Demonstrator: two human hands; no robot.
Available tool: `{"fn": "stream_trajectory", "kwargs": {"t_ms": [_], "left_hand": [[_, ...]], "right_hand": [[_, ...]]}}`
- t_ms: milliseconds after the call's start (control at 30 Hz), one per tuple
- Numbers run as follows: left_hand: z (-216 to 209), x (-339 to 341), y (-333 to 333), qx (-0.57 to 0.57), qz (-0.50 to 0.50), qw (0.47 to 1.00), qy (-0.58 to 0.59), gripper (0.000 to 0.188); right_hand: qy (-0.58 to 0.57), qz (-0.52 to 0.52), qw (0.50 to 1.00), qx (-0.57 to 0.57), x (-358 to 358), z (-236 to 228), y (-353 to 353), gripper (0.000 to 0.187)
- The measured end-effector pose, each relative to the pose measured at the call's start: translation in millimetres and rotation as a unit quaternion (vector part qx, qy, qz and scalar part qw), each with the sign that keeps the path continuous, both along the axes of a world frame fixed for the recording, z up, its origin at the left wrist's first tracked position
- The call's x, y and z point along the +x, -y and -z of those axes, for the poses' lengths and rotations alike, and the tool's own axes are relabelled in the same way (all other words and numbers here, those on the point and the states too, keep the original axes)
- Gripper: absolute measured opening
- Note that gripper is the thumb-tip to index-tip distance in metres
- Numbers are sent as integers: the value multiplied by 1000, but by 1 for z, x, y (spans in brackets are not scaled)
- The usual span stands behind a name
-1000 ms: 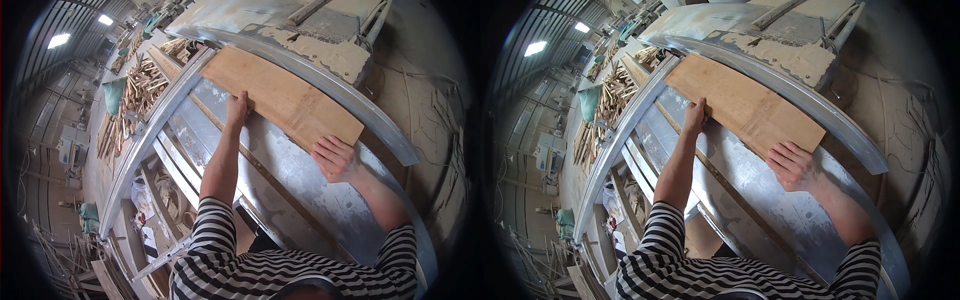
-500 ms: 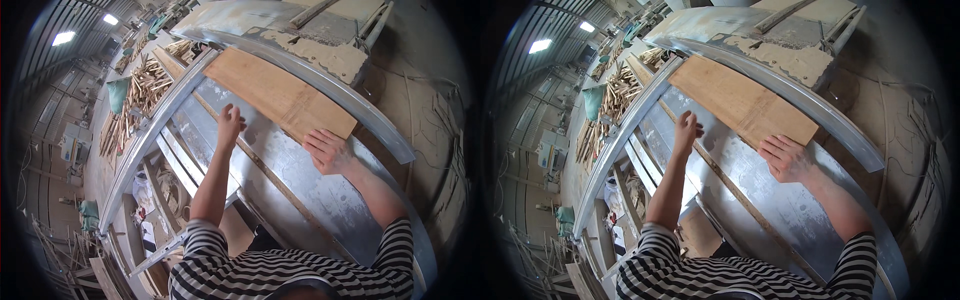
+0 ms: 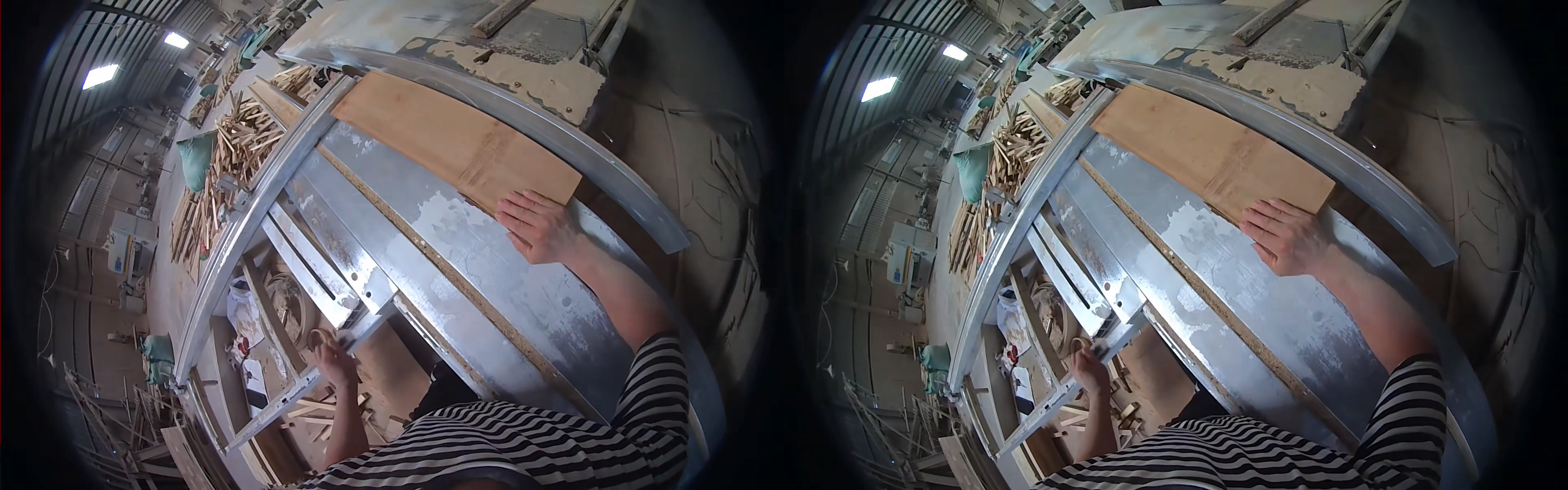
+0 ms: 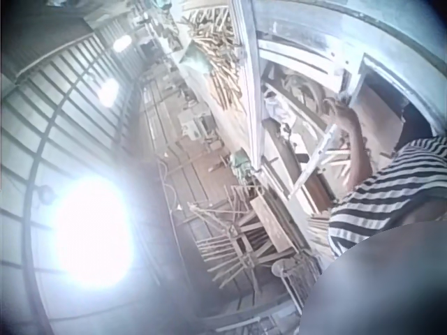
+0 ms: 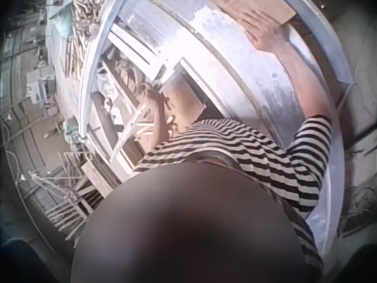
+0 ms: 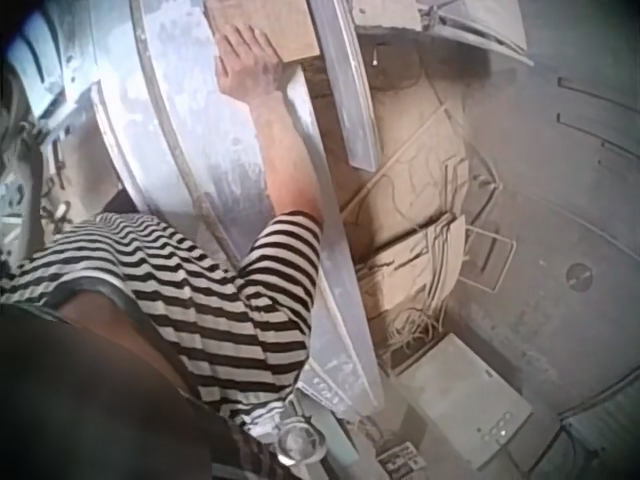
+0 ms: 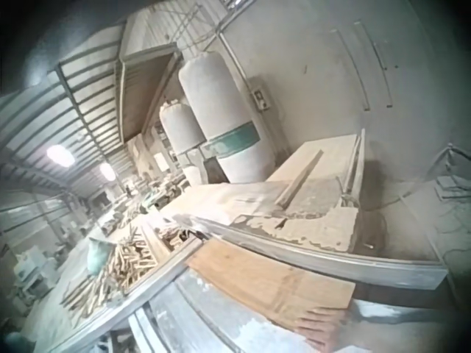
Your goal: Feeding and guiding wooden planks through a woodworking machine for processing.
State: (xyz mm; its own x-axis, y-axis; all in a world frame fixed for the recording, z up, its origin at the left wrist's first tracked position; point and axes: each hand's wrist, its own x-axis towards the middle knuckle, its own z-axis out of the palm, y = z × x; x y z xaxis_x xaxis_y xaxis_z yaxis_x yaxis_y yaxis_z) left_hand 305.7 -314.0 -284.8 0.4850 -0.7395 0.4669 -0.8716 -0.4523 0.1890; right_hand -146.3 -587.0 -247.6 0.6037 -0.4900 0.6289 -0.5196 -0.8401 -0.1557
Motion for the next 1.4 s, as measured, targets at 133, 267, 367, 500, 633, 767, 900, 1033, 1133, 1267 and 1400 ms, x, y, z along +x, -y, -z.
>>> {"fn": "stream_trajectory", "kwargs": {"t_ms": [133,267,367,500,633,767,900,1033,1133,1267,1400], "left_hand": [[4,28,23,32,64,997,41,24],[8,33,37,133,-91,976,-143,19],[15,37,40,167,-94,978,-81,22],[17,30,40,118,-66,985,-105,22],[15,33,39,138,-94,981,-97,21],[5,23,44,151,-105,978,-97,24],[7,24,41,113,-87,987,-71,25],[5,20,44,136,-96,983,-78,24],[8,24,43,145,-105,981,-73,22],[10,24,41,123,-99,985,-64,27],[9,20,43,111,-90,987,-79,27]], "right_hand": [[-2,4,1000,-5,0,2,0,34],[-8,1,1000,-3,0,3,0,34],[-6,2,1000,-7,2,2,1,34],[1,4,1000,-2,-1,5,-1,34],[2,-2,1000,-5,1,6,-2,34],[5,2,1000,-11,-2,6,-1,32],[-1,-2,1000,-11,1,6,-1,34],[-7,3,1000,-12,-2,10,-1,34],[-15,5,1000,-15,-2,10,-1,36],[-18,2,1000,-21,-1,11,-1,36],[-6,6,1000,-29,-2,13,0,35]]}}
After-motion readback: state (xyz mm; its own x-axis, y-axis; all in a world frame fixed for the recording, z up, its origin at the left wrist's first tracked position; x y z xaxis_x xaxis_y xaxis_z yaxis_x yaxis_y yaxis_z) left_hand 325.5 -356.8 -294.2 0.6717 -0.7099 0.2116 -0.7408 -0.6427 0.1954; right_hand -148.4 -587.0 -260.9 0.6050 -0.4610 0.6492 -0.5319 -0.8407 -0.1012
